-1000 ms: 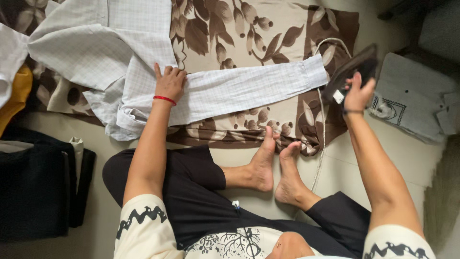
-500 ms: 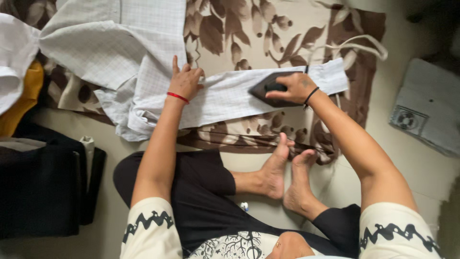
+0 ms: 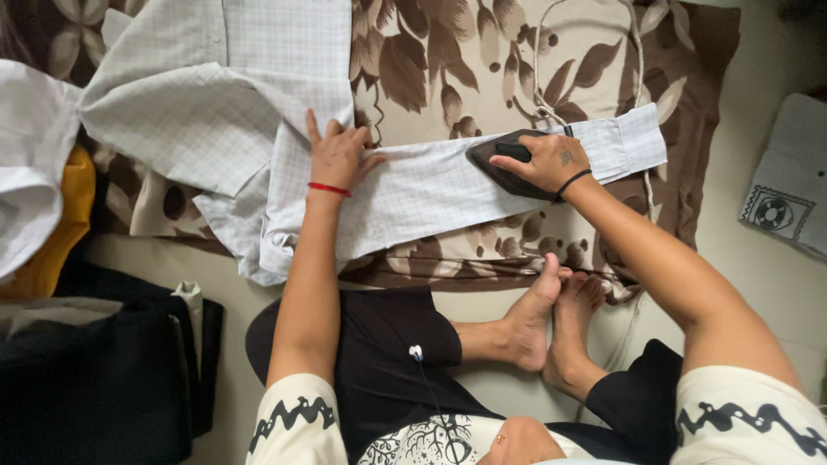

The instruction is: The person irons a white shirt laid out on a patterned mat on the floor. They use an electric iron to smooth the fabric, adjusting the shirt's position and sleeves as needed. The person then switches to a white checkered shirt and continues ironing the body and sleeves.

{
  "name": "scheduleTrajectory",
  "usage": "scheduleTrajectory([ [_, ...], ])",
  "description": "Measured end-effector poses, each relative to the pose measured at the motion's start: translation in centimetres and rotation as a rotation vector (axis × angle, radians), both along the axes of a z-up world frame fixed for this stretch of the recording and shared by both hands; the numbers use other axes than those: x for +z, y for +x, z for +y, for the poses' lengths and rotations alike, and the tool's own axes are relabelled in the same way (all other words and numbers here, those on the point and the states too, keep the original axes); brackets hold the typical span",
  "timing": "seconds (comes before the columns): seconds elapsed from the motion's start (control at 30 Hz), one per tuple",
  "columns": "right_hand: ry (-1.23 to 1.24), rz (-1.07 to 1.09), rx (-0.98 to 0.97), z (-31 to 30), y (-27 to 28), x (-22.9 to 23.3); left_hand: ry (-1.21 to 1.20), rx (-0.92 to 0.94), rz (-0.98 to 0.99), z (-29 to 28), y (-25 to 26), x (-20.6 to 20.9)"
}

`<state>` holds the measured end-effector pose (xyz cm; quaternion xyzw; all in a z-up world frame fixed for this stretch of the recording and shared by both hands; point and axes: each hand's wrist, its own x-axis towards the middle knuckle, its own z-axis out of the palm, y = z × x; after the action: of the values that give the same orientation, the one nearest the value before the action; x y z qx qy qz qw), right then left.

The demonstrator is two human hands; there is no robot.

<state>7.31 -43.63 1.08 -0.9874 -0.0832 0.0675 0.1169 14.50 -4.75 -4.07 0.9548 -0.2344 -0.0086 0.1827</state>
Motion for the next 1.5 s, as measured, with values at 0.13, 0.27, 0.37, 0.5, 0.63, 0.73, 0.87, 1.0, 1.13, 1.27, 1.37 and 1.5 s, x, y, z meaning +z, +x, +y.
scheduleTrajectory([
  [0.13, -0.005, -0.005, 0.041, 0.5, 0.4, 0.0, -0.036, 0.019, -0.079, 1.5, 0.6, -1.2],
  [0.27, -0.007, -0.013, 0.066, 1.7, 1.0, 0.2, -0.035, 0.061, -0.068, 1.4, 0.7, -2.8],
  [0.37, 0.008, -0.03, 0.101, 2.8, 1.6, 0.6, -0.038, 0.071, -0.097, 1.3, 0.7, -3.6],
  [0.5, 0.009, -0.039, 0.15, 4.8, 2.4, 0.9, -0.025, 0.076, -0.08, 1.6, 0.6, -3.4],
  [0.63, 0.026, -0.066, 0.206, 7.4, 3.3, 1.3, 0.009, 0.077, -0.02, 1.7, 0.6, -2.7],
  [0.73, 0.046, -0.068, 0.228, 9.6, 3.8, 1.4, 0.014, 0.077, 0.003, 1.8, 0.7, -2.7],
  [0.87, 0.093, -0.071, 0.262, 12.5, 4.4, 1.5, -0.009, 0.09, 0.051, 1.9, 0.8, -3.0],
  [1.0, 0.087, -0.056, 0.261, 15.5, 5.0, 1.4, 0.0, 0.116, 0.065, 2.2, 0.9, -2.7],
  [1.13, 0.105, -0.015, 0.253, 17.9, 6.0, 1.1, 0.089, 0.135, -0.008, 2.0, 0.7, -2.0],
  [1.27, 0.104, 0.037, 0.268, 18.7, 6.4, 0.9, 0.138, 0.169, -0.145, 1.9, 0.0, -0.4],
  [1.37, 0.05, 0.086, 0.28, 18.3, 6.3, 1.0, -0.001, 0.194, -0.136, 2.0, -2.1, 1.5],
  [1.5, 0.02, 0.135, 0.319, 16.9, 5.7, 1.5, -0.16, 0.091, -0.079, 3.3, -7.1, 4.0],
])
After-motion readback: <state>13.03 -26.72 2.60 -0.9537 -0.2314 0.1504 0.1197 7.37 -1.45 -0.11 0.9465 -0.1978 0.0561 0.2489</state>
